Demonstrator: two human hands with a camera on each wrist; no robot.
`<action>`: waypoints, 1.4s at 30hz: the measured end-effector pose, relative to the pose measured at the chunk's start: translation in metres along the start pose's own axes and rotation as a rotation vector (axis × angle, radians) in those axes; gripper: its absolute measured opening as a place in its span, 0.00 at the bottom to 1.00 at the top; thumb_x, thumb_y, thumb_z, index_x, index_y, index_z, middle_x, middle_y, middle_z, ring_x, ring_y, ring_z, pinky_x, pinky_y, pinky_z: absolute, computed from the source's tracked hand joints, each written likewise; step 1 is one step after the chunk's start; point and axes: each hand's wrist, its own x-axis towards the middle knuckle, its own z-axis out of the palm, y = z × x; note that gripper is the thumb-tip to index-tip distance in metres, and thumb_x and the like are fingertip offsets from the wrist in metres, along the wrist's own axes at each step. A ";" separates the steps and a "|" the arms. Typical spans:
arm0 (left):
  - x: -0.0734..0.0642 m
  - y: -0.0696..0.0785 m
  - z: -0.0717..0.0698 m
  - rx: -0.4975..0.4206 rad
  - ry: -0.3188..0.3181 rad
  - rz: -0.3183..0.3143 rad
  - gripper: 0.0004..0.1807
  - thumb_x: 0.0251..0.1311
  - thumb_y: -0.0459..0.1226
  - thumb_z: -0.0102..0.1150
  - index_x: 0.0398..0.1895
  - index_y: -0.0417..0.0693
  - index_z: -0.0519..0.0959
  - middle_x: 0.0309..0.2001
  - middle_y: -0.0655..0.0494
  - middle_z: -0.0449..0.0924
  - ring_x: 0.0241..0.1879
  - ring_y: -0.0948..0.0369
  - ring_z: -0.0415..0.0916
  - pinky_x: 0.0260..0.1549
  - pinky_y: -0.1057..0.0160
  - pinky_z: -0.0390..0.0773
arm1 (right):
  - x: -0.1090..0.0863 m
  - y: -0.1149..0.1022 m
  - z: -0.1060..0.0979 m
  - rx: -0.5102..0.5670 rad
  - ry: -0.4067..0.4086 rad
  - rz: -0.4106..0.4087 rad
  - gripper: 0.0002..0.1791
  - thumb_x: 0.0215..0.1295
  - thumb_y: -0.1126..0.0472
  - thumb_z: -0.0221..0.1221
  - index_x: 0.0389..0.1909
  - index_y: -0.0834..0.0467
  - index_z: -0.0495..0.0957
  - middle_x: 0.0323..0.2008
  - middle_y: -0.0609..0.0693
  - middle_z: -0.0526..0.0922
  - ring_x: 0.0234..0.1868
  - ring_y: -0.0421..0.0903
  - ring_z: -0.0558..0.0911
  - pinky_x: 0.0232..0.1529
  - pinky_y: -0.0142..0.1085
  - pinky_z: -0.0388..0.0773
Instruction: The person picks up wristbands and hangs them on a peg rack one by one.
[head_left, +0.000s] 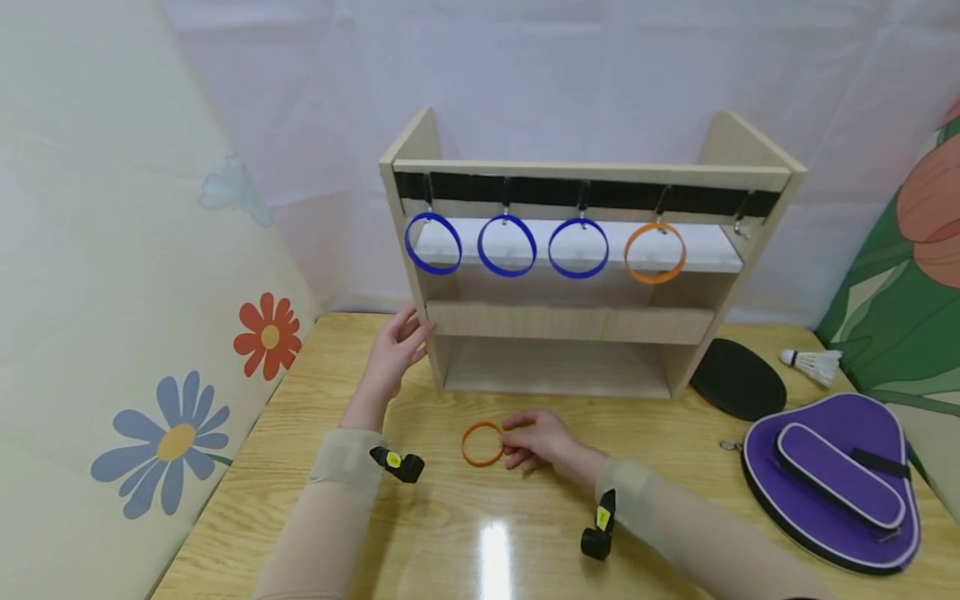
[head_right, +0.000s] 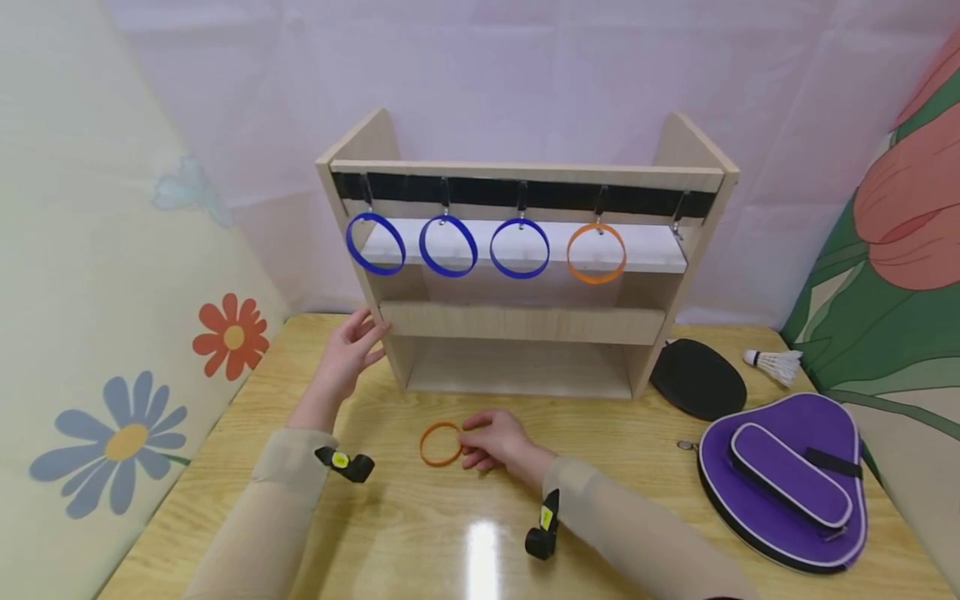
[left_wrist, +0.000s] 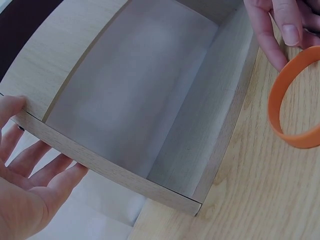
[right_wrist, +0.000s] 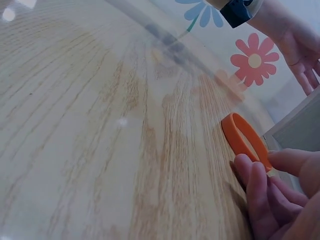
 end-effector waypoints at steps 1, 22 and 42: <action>0.000 0.000 0.000 0.000 0.001 0.000 0.31 0.72 0.39 0.54 0.76 0.51 0.60 0.74 0.43 0.62 0.71 0.48 0.63 0.66 0.42 0.66 | 0.001 0.000 0.000 -0.006 0.003 0.003 0.18 0.65 0.66 0.62 0.54 0.68 0.74 0.26 0.52 0.84 0.19 0.39 0.83 0.16 0.29 0.77; -0.002 0.001 0.000 -0.004 0.002 0.000 0.31 0.72 0.39 0.53 0.76 0.51 0.59 0.74 0.43 0.61 0.71 0.48 0.63 0.67 0.43 0.66 | 0.000 -0.002 0.005 -0.035 0.071 0.010 0.16 0.60 0.69 0.63 0.49 0.68 0.77 0.25 0.54 0.85 0.18 0.40 0.83 0.14 0.29 0.75; 0.000 0.001 0.000 0.003 0.002 -0.009 0.32 0.72 0.40 0.53 0.76 0.52 0.59 0.75 0.44 0.61 0.71 0.48 0.62 0.67 0.44 0.65 | -0.012 -0.004 -0.016 -0.007 0.030 -0.008 0.20 0.65 0.70 0.58 0.57 0.68 0.72 0.28 0.51 0.83 0.21 0.40 0.82 0.18 0.29 0.77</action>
